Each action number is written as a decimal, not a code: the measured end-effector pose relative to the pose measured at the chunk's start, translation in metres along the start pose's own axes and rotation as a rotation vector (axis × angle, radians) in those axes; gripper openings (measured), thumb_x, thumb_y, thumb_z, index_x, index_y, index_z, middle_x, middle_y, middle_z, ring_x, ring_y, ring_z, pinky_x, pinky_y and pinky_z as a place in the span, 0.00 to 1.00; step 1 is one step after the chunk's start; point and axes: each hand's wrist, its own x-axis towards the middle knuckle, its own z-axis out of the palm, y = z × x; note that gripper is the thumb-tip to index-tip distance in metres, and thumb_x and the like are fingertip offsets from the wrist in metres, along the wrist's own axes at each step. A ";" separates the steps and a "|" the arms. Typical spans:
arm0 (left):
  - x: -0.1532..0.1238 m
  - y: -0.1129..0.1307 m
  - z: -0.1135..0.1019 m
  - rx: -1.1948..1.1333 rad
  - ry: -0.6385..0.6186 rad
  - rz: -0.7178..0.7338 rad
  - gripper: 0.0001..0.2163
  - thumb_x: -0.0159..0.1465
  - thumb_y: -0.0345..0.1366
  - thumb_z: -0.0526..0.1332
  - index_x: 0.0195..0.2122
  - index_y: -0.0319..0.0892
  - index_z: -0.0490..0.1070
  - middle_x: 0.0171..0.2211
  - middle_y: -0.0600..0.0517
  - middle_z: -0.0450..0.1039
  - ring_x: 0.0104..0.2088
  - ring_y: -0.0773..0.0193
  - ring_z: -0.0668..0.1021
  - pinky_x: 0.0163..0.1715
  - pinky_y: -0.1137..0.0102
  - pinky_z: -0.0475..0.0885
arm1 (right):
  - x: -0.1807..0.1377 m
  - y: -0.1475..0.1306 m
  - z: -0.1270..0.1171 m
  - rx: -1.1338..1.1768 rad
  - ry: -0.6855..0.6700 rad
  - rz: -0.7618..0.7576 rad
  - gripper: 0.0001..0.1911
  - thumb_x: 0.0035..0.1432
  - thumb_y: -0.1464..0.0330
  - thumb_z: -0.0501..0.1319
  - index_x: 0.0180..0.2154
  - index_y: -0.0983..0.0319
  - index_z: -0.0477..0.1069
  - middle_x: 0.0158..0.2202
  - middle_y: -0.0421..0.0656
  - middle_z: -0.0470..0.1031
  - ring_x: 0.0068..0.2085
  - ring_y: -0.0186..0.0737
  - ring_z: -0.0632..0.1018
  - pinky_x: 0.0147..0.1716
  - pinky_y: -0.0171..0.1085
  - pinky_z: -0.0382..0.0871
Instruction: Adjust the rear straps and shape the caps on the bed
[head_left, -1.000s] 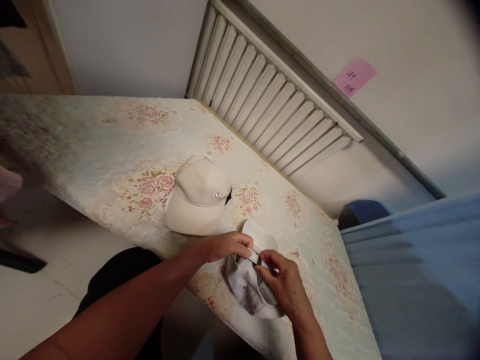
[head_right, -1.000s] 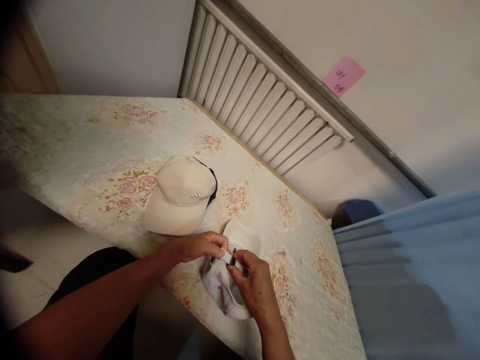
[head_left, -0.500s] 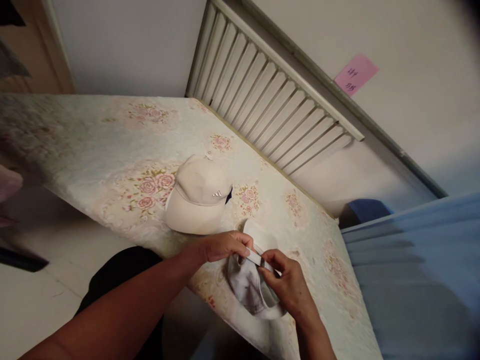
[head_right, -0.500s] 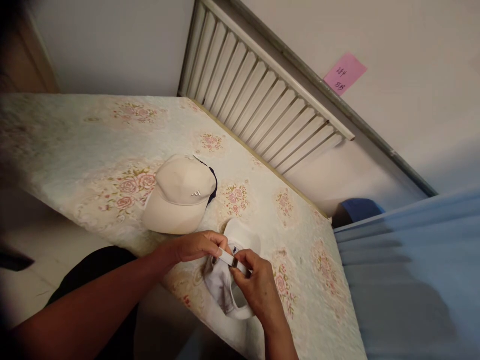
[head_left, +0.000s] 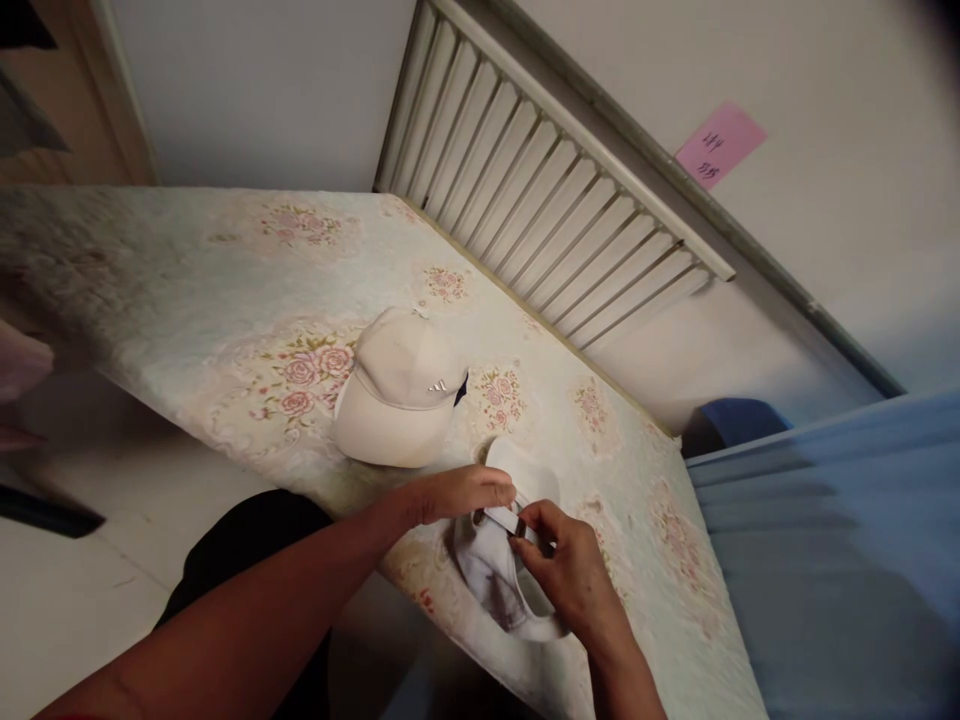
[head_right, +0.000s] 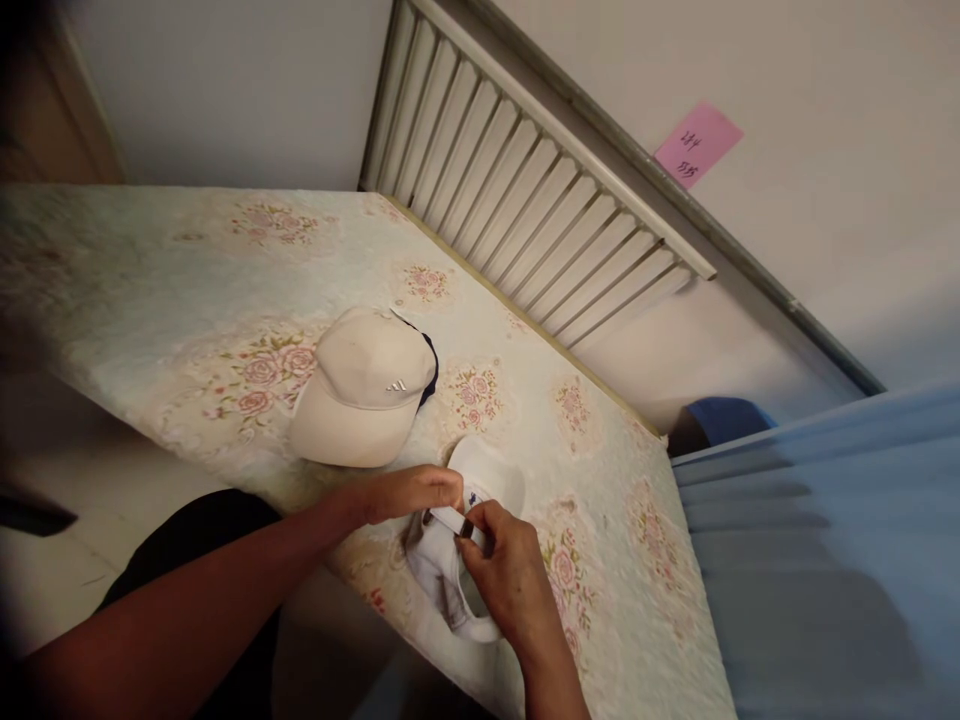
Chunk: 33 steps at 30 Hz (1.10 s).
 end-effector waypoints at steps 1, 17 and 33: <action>0.001 -0.001 0.001 -0.001 -0.009 -0.008 0.14 0.61 0.45 0.55 0.28 0.40 0.64 0.24 0.57 0.57 0.26 0.69 0.60 0.26 0.73 0.55 | 0.001 -0.001 0.000 0.000 0.003 0.001 0.03 0.48 0.71 0.60 0.29 0.59 0.69 0.23 0.35 0.69 0.25 0.33 0.67 0.26 0.33 0.57; 0.004 -0.006 0.005 -0.027 -0.008 -0.022 0.05 0.54 0.34 0.57 0.24 0.39 0.63 0.22 0.59 0.57 0.24 0.71 0.59 0.24 0.75 0.52 | 0.009 0.009 -0.004 0.453 -0.302 0.093 0.12 0.57 0.59 0.58 0.30 0.62 0.67 0.24 0.38 0.72 0.21 0.31 0.70 0.25 0.34 0.62; 0.005 -0.011 -0.001 0.019 -0.050 -0.063 0.06 0.56 0.37 0.57 0.29 0.40 0.67 0.25 0.57 0.62 0.26 0.70 0.63 0.27 0.74 0.58 | 0.000 0.021 -0.001 0.441 -0.245 0.146 0.09 0.50 0.66 0.62 0.36 0.60 0.69 0.22 0.33 0.63 0.23 0.30 0.63 0.22 0.32 0.58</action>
